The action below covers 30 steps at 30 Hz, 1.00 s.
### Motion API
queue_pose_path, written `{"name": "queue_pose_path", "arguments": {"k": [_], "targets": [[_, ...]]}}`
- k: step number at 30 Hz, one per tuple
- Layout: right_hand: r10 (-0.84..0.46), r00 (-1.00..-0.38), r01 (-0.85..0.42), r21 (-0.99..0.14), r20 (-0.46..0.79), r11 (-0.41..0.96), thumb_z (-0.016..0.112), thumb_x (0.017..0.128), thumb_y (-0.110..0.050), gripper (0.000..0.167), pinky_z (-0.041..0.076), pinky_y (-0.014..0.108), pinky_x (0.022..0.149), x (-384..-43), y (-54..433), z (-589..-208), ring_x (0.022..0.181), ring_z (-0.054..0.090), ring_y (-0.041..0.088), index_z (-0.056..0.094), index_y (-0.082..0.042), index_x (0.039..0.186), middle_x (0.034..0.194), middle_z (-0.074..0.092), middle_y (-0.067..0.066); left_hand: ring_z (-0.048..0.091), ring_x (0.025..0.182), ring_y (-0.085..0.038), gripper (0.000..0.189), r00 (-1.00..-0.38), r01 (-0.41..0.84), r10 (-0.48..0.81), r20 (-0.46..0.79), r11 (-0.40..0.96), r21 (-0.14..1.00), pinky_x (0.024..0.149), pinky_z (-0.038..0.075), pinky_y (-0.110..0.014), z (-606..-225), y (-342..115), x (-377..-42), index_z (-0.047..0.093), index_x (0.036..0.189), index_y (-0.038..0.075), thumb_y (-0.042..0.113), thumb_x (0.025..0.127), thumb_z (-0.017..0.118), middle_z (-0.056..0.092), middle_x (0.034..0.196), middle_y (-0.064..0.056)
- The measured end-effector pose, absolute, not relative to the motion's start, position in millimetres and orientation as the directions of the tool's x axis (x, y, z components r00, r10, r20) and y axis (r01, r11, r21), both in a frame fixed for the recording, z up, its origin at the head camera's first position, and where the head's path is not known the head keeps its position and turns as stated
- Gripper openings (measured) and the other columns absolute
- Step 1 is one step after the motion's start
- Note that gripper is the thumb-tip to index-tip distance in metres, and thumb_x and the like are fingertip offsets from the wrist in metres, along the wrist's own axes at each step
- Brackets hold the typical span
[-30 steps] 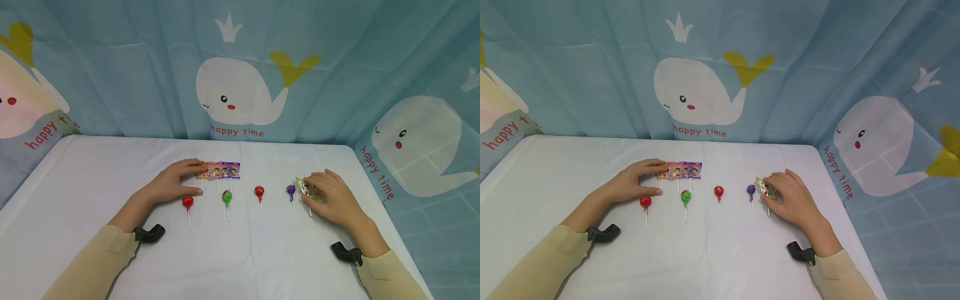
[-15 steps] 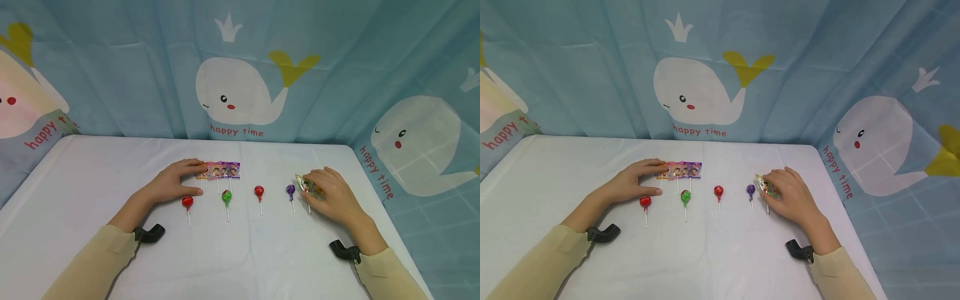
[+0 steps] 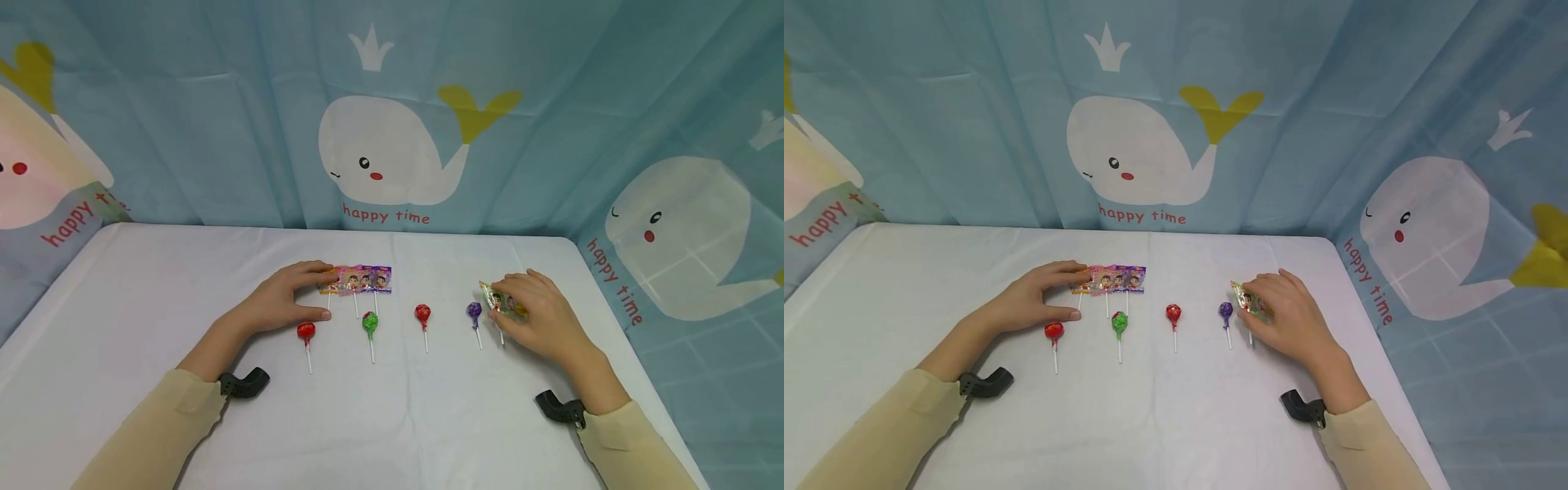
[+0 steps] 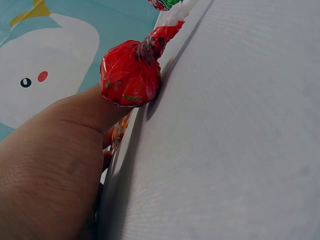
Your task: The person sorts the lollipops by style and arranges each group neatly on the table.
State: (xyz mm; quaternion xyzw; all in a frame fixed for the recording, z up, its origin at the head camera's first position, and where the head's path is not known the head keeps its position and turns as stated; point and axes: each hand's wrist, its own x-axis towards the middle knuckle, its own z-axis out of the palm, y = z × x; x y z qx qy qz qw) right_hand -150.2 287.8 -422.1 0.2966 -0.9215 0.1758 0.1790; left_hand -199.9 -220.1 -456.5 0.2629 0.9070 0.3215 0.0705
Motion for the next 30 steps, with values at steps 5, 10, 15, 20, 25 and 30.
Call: {"name": "queue_pose_path", "arguments": {"k": [5, 10, 15, 20, 25, 30], "targets": [[-0.481, -0.755, -0.615, -0.228, 0.447, 0.754, 0.089, 0.089, -0.025, 0.044, 0.036, 0.064, 0.121, -152, 284, -420, 0.124, 0.067, 0.035, 0.078, -0.006, 0.127, 0.125, 0.077, 0.010, 0.036, 0.158, -0.036, 0.078, -0.853, 0.429, 0.520, 0.039, 0.656, 0.621, 0.125, 0.031, -0.068, -458, -221, -200, 0.064, 0.156, 0.025, 0.045, 0.087, 0.093, 0.049, 0.167, -0.004], [-0.481, -0.755, -0.615, -0.228, 0.445, 0.755, 0.088, 0.090, -0.026, 0.044, 0.036, 0.063, 0.122, -154, 282, -419, 0.125, 0.066, 0.035, 0.078, -0.006, 0.127, 0.125, 0.077, 0.010, 0.035, 0.159, -0.036, 0.078, -0.851, 0.432, 0.524, 0.040, 0.654, 0.621, 0.125, 0.031, -0.068, -458, -221, -201, 0.063, 0.157, 0.025, 0.046, 0.087, 0.092, 0.048, 0.167, -0.004], [-0.485, -0.753, -0.618, -0.222, 0.445, 0.754, 0.087, 0.090, -0.026, 0.044, 0.035, 0.062, 0.122, -154, 281, -418, 0.125, 0.066, 0.036, 0.077, -0.005, 0.127, 0.125, 0.077, 0.011, 0.035, 0.159, -0.036, 0.078, -0.848, 0.437, 0.528, 0.042, 0.652, 0.619, 0.126, 0.030, -0.068, -458, -221, -202, 0.063, 0.157, 0.026, 0.047, 0.088, 0.092, 0.048, 0.167, -0.004], [-0.483, -0.754, -0.615, -0.220, 0.445, 0.758, 0.087, 0.091, -0.027, 0.043, 0.035, 0.063, 0.122, -155, 280, -416, 0.125, 0.066, 0.036, 0.077, -0.005, 0.127, 0.125, 0.077, 0.012, 0.035, 0.159, -0.036, 0.079, -0.849, 0.436, 0.527, 0.042, 0.653, 0.619, 0.126, 0.030, -0.068, -458, -221, -202, 0.063, 0.157, 0.025, 0.047, 0.087, 0.092, 0.048, 0.167, -0.004], [-0.484, -0.749, -0.619, -0.216, 0.453, 0.755, 0.087, 0.090, -0.026, 0.042, 0.036, 0.064, 0.121, -158, 278, -414, 0.123, 0.067, 0.036, 0.078, -0.005, 0.125, 0.124, 0.077, 0.012, 0.036, 0.159, -0.036, 0.078, -0.852, 0.433, 0.522, 0.041, 0.659, 0.615, 0.125, 0.031, -0.068, -458, -220, -201, 0.063, 0.157, 0.024, 0.045, 0.087, 0.093, 0.048, 0.167, -0.005], [-0.485, -0.739, -0.626, -0.211, 0.467, 0.751, 0.088, 0.089, -0.026, 0.042, 0.037, 0.063, 0.121, -159, 277, -413, 0.122, 0.068, 0.035, 0.078, -0.005, 0.125, 0.122, 0.077, 0.012, 0.036, 0.158, -0.038, 0.078, -0.851, 0.440, 0.522, 0.052, 0.656, 0.613, 0.125, 0.031, -0.069, -458, -220, -200, 0.064, 0.156, 0.023, 0.045, 0.087, 0.092, 0.048, 0.167, -0.006]]}}
